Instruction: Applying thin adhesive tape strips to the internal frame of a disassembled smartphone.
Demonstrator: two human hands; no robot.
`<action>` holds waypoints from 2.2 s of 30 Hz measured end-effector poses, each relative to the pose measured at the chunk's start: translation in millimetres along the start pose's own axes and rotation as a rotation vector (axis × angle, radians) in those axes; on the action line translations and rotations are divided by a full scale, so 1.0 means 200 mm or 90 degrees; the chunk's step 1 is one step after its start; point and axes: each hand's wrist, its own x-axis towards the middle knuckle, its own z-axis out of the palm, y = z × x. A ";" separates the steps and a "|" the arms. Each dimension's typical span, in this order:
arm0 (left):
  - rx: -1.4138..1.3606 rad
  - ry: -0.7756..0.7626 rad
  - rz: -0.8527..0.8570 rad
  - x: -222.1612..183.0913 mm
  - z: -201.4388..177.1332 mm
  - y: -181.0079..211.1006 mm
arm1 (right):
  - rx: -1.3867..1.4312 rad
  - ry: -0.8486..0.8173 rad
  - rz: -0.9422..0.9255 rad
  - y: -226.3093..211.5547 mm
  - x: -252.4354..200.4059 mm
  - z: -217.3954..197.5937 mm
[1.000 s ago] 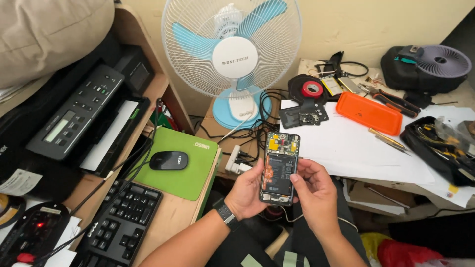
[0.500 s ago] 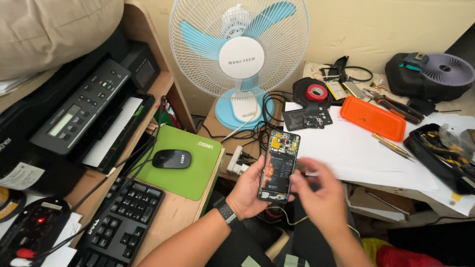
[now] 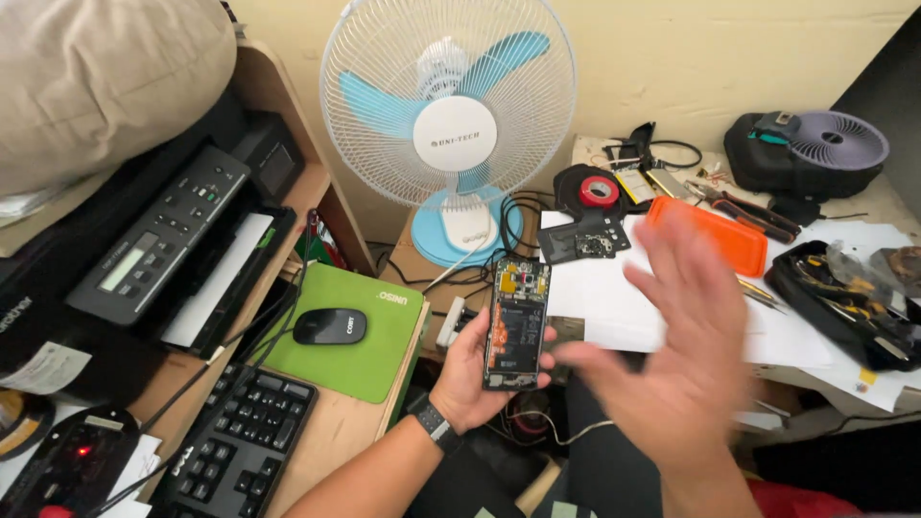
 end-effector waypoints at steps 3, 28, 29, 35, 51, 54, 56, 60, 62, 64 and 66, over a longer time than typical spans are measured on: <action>0.015 -0.023 -0.002 0.00 0.04 0.03 | -0.003 0.054 -0.054 -0.03 -0.14 -0.31; -0.036 -0.004 -0.004 0.00 0.04 0.04 | 0.125 0.343 -0.089 0.07 -0.10 0.08; -0.046 -0.023 -0.005 0.01 0.02 0.04 | 0.114 0.355 -0.109 0.10 -0.11 0.09; -0.044 -0.015 0.021 0.02 0.00 0.02 | -0.051 -0.105 0.042 0.15 -0.05 0.11; 0.267 0.148 0.171 -0.01 0.15 0.06 | -0.152 -0.216 0.153 0.41 -0.22 0.21; 0.377 0.109 0.235 0.01 0.10 0.04 | -0.296 -0.379 0.133 0.42 -0.20 0.20; 0.387 0.101 0.226 0.00 0.09 0.05 | -0.346 -0.423 0.154 0.43 -0.20 0.21; 0.371 0.109 0.198 0.03 0.06 0.04 | -0.431 -0.473 0.167 0.53 -0.21 0.22; 0.358 0.079 0.218 0.06 0.00 0.03 | -0.437 -0.480 0.170 0.54 -0.19 0.24; 0.341 0.051 0.231 0.07 -0.04 0.01 | -0.444 -0.490 0.178 0.54 -0.20 0.25; 0.308 0.044 0.231 0.07 -0.05 0.01 | -0.467 -0.542 0.179 0.53 -0.21 0.27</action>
